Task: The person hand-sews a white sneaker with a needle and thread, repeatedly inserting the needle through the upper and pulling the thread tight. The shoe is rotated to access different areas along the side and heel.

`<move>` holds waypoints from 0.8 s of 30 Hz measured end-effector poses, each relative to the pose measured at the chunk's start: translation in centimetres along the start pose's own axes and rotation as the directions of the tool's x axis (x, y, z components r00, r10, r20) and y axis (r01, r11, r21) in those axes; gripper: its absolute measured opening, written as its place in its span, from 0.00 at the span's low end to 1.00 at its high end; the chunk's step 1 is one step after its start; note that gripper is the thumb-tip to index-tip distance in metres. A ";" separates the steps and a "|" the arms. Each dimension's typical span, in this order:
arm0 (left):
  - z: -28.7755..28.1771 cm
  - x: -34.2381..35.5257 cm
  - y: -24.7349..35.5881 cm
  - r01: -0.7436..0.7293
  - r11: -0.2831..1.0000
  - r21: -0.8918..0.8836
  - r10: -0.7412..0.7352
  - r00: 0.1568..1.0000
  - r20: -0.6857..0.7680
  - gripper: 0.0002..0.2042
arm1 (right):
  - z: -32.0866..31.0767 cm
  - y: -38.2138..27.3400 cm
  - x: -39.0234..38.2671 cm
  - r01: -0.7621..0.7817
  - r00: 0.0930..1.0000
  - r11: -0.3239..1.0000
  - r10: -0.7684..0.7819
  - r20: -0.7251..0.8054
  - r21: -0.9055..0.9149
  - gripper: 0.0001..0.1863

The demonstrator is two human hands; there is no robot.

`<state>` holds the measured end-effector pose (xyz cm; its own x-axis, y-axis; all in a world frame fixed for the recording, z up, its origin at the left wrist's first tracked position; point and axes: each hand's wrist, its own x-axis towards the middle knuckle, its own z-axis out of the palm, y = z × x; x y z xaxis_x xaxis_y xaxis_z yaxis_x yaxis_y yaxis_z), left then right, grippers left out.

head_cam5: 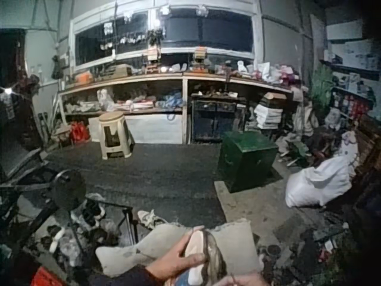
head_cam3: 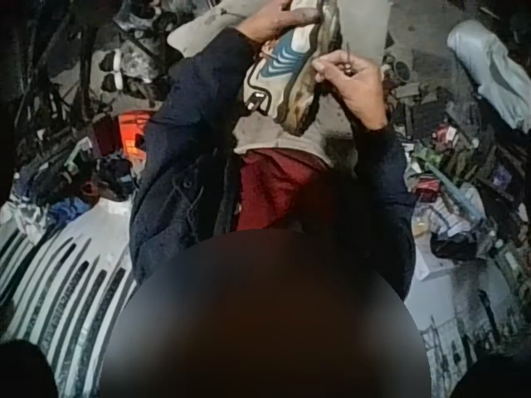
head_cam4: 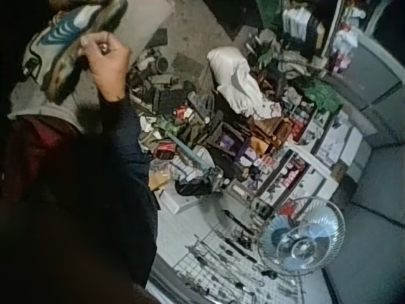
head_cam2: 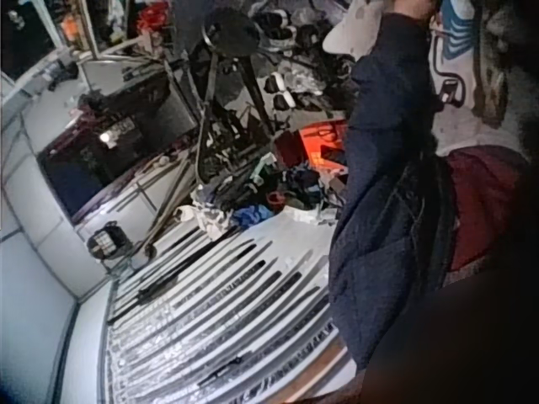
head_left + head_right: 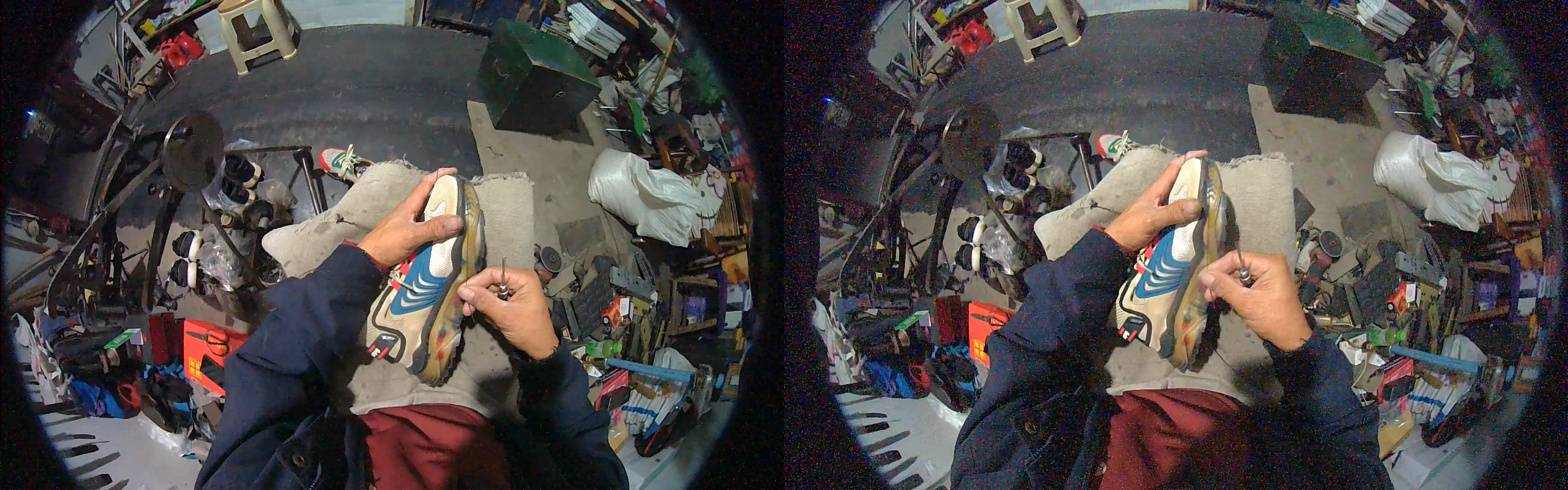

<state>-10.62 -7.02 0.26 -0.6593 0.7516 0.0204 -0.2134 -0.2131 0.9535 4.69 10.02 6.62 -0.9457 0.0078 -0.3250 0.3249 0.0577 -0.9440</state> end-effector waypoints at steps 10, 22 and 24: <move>2.8 -0.8 5.9 0.015 0.945 0.327 -0.033 0.998 0.050 0.43 | -4.5 0.4 -2.7 0.285 0.956 0.871 -0.226 -0.189 0.401 0.09; 6.4 -0.4 5.5 -0.019 0.841 0.540 -0.080 0.984 0.160 0.41 | -9.1 6.5 -4.2 -0.039 0.814 0.978 -0.087 -0.575 -0.203 0.10; 6.4 -0.3 5.1 -0.058 0.836 0.546 -0.044 0.984 0.171 0.41 | -8.4 4.4 -5.2 0.139 0.845 0.935 -0.284 -0.454 -0.326 0.12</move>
<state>-6.91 -4.39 7.08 -0.5161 0.8560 0.0296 0.2535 0.1196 0.9599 10.93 18.67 4.66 -0.8962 0.4432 0.0193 0.1688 0.3810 -0.9090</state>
